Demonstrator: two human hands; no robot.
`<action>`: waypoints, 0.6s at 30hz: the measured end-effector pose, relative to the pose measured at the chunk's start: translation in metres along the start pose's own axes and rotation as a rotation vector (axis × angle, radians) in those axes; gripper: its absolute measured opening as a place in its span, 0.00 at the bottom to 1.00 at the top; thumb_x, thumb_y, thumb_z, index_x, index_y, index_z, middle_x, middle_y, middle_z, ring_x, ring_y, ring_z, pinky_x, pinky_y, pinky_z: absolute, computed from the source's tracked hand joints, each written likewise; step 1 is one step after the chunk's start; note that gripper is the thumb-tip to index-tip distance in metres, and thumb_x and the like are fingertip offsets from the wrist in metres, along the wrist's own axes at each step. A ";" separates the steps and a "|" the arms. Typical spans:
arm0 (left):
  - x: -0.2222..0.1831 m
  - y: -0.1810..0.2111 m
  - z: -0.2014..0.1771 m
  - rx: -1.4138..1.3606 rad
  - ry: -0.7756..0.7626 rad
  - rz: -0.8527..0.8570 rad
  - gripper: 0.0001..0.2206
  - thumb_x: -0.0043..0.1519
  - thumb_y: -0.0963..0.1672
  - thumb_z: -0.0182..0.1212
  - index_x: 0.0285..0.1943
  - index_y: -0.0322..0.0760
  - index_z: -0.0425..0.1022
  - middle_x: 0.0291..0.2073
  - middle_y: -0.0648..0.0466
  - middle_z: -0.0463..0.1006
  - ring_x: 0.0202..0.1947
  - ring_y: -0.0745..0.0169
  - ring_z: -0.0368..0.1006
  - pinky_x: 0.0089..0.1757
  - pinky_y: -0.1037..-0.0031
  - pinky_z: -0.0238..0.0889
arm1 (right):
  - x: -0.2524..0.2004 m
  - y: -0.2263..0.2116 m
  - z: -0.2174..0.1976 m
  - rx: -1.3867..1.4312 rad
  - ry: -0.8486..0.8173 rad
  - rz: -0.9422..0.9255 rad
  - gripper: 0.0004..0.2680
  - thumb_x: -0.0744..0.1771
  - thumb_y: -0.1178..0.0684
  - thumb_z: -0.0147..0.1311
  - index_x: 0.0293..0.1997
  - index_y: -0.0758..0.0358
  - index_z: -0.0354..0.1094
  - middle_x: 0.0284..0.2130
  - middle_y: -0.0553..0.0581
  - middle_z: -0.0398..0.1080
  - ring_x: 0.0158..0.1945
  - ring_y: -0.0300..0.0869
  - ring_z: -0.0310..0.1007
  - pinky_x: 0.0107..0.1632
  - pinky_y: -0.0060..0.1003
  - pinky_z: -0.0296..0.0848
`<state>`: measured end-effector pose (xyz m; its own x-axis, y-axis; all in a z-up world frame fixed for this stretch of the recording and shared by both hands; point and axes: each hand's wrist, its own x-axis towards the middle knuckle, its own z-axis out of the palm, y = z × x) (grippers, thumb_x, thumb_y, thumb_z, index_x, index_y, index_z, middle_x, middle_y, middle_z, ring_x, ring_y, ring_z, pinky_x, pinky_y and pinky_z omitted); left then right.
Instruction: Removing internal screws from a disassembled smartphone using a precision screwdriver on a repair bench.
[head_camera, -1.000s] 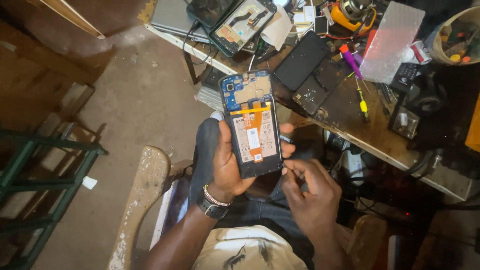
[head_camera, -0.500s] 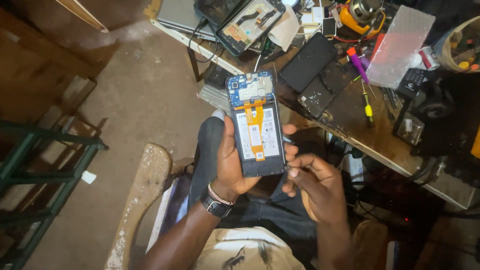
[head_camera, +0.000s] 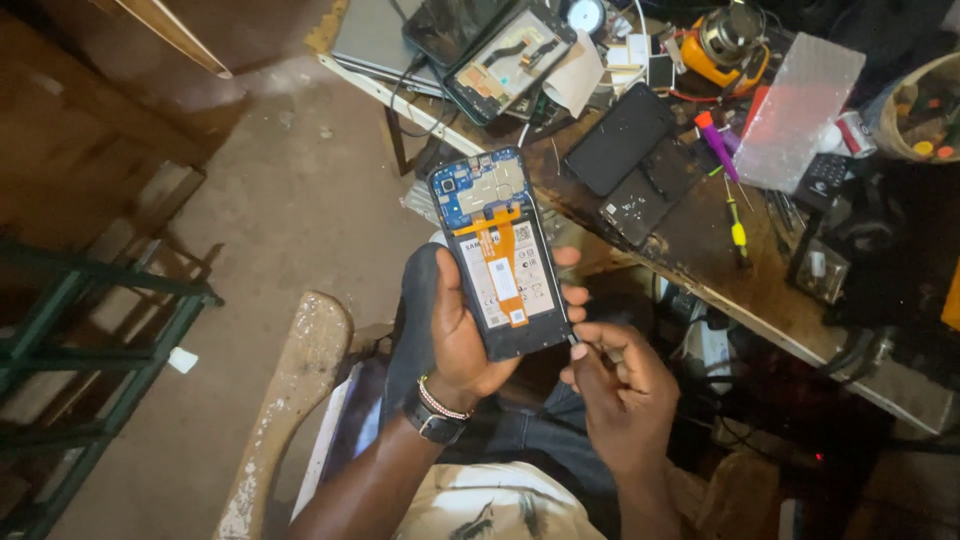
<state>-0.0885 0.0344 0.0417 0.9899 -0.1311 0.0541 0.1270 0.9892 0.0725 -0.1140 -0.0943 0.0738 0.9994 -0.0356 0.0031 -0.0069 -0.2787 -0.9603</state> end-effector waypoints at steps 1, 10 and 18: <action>0.000 0.000 0.000 0.004 -0.002 0.005 0.37 0.54 0.60 0.37 0.62 0.27 0.51 0.54 0.34 0.61 0.43 0.40 0.67 0.45 0.53 0.62 | 0.000 -0.003 0.001 0.004 -0.004 -0.004 0.05 0.61 0.59 0.48 0.35 0.67 0.66 0.21 0.55 0.66 0.21 0.35 0.66 0.27 0.28 0.75; -0.004 -0.012 -0.002 0.180 0.032 0.108 0.42 0.50 0.62 0.37 0.59 0.20 0.54 0.50 0.38 0.66 0.41 0.51 0.70 0.41 0.63 0.67 | 0.004 -0.018 0.011 -0.288 0.060 -0.147 0.04 0.59 0.62 0.50 0.32 0.69 0.67 0.19 0.55 0.67 0.18 0.36 0.65 0.24 0.29 0.74; -0.005 -0.012 0.000 0.227 0.104 0.232 0.42 0.49 0.63 0.33 0.56 0.22 0.58 0.39 0.37 0.72 0.35 0.53 0.72 0.37 0.70 0.68 | 0.015 -0.005 0.024 0.004 0.094 0.208 0.04 0.61 0.61 0.48 0.34 0.68 0.66 0.17 0.60 0.68 0.17 0.39 0.68 0.21 0.28 0.66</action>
<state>-0.0946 0.0236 0.0402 0.9934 0.1145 -0.0060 -0.1078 0.9508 0.2905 -0.0979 -0.0700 0.0722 0.9689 -0.1809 -0.1690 -0.2119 -0.2526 -0.9441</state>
